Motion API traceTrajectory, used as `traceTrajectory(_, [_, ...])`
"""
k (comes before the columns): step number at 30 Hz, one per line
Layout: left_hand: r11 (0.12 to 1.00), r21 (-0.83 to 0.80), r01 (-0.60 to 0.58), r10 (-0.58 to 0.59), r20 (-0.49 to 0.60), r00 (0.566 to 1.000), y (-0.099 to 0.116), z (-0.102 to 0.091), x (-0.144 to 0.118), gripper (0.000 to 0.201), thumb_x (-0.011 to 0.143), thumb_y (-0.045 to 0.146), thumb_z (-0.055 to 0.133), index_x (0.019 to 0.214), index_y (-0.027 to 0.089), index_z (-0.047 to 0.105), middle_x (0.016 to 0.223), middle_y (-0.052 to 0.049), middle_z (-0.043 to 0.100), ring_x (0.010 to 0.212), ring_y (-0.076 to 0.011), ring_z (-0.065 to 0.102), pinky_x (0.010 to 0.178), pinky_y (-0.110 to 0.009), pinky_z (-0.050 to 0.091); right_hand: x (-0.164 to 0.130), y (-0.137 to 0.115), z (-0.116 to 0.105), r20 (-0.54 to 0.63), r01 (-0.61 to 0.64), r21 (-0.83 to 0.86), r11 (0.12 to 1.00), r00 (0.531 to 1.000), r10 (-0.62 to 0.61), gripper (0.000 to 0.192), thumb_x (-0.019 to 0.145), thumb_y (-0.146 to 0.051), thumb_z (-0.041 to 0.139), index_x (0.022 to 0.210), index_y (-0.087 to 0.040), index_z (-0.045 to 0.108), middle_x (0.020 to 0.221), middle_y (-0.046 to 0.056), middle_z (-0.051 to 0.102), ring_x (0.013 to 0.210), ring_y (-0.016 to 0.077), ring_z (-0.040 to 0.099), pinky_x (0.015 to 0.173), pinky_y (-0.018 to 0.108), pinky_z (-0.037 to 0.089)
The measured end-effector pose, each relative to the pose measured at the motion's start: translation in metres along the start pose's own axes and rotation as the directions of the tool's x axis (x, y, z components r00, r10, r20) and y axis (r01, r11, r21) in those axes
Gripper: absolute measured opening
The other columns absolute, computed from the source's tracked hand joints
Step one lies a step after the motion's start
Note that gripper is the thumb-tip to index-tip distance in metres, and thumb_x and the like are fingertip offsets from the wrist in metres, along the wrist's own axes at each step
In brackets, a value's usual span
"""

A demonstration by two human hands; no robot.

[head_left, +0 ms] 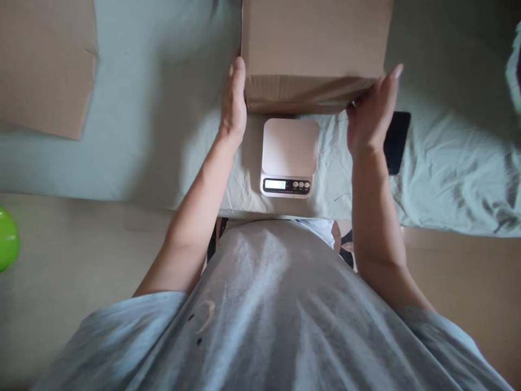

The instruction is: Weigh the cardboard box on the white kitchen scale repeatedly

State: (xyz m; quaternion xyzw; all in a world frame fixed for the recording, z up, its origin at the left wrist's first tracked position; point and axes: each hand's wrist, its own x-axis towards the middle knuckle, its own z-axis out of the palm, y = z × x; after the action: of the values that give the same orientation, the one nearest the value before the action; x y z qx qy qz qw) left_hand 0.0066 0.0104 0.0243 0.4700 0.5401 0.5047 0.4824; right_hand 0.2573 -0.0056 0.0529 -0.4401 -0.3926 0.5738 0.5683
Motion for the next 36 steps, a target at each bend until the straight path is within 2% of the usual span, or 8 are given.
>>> traceTrajectory(3, [0.998,-0.027,-0.053,0.053,-0.021,0.998,0.024,-0.002,-0.024,0.043,0.094,0.058,0.029,0.134,0.042,0.038,0.146,0.016,0.040,0.140,-0.0147,0.030,0.123,-0.040,0.020,-0.018,-0.018,-0.003,0.018,0.082,-0.006,0.997,0.996,-0.082,0.065,0.054,-0.079,0.058,0.103,-0.036,0.061,0.129,-0.008,0.057,0.138,0.0209,0.038,0.113,0.041,0.033])
traceTrajectory(6, [0.998,-0.031,-0.049,0.050,0.044,0.998,0.034,-0.012,-0.055,0.050,0.084,0.067,0.043,0.132,0.050,0.039,0.147,0.022,0.035,0.143,-0.0171,0.025,0.121,-0.038,0.027,-0.046,-0.024,-0.006,-0.011,0.121,-0.023,0.992,0.993,-0.121,0.055,0.067,-0.070,0.058,0.107,-0.032,0.061,0.123,-0.004,0.059,0.132,0.0226,0.045,0.112,0.042,0.035])
traceTrajectory(9, [1.000,-0.004,-0.008,0.008,0.041,0.999,0.028,-0.020,-0.085,0.056,0.082,0.071,0.041,0.135,0.054,0.034,0.148,0.023,0.033,0.146,-0.0193,0.018,0.119,-0.040,0.027,-0.078,-0.018,-0.003,-0.105,0.117,-0.102,0.988,0.986,-0.128,0.036,0.080,-0.055,0.054,0.108,-0.033,0.063,0.121,-0.003,0.059,0.126,0.0219,0.050,0.107,0.044,0.042])
traceTrajectory(14, [0.999,0.029,-0.027,0.026,0.046,0.999,0.012,-0.023,-0.117,0.060,0.084,0.071,0.036,0.140,0.051,0.030,0.150,0.018,0.032,0.147,-0.0223,0.018,0.116,-0.041,0.030,-0.111,-0.008,0.000,-0.116,0.078,-0.236,0.969,0.987,-0.108,0.034,0.086,-0.055,0.042,0.115,-0.047,0.060,0.123,-0.008,0.060,0.127,0.0228,0.051,0.109,0.047,0.041])
traceTrajectory(21, [1.000,0.002,-0.025,0.025,0.033,0.999,0.002,-0.024,-0.122,0.054,0.085,0.067,0.040,0.135,0.047,0.038,0.148,0.010,0.037,0.142,-0.0227,0.030,0.111,-0.045,0.038,-0.116,0.000,-0.011,-0.087,0.058,-0.291,0.955,0.992,-0.087,0.036,0.082,-0.060,0.043,0.116,-0.054,0.056,0.128,-0.010,0.059,0.128,0.0254,0.050,0.108,0.051,0.043])
traceTrajectory(27, [0.998,-0.016,-0.054,0.055,0.027,0.998,0.002,-0.022,-0.122,0.053,0.085,0.068,0.037,0.134,0.048,0.041,0.149,0.013,0.036,0.144,-0.0199,0.026,0.115,-0.040,0.033,-0.115,0.006,-0.010,-0.107,0.062,-0.220,0.973,0.990,-0.087,0.040,0.085,-0.060,0.036,0.117,-0.049,0.057,0.126,-0.007,0.059,0.127,0.0246,0.052,0.106,0.050,0.043])
traceTrajectory(32, [1.000,0.000,-0.021,0.021,0.003,1.000,-0.008,-0.038,-0.114,0.060,0.083,0.074,0.030,0.137,0.048,0.038,0.149,0.013,0.036,0.146,-0.0186,0.022,0.116,-0.040,0.032,-0.111,0.006,-0.018,-0.110,0.023,-0.219,0.975,0.993,-0.048,0.050,0.081,-0.071,0.032,0.117,-0.046,0.057,0.133,-0.006,0.057,0.135,0.0256,0.044,0.104,0.052,0.043])
traceTrajectory(36, [0.998,-0.035,0.046,-0.044,0.043,0.998,-0.020,-0.045,-0.113,0.061,0.082,0.076,0.029,0.130,0.044,0.050,0.143,0.008,0.046,0.142,-0.0232,0.031,0.112,-0.045,0.035,-0.109,0.016,-0.026,-0.135,0.014,-0.188,0.982,0.990,-0.040,0.051,0.082,-0.072,0.030,0.111,-0.043,0.060,0.125,-0.003,0.062,0.129,0.0259,0.051,0.103,0.052,0.044])
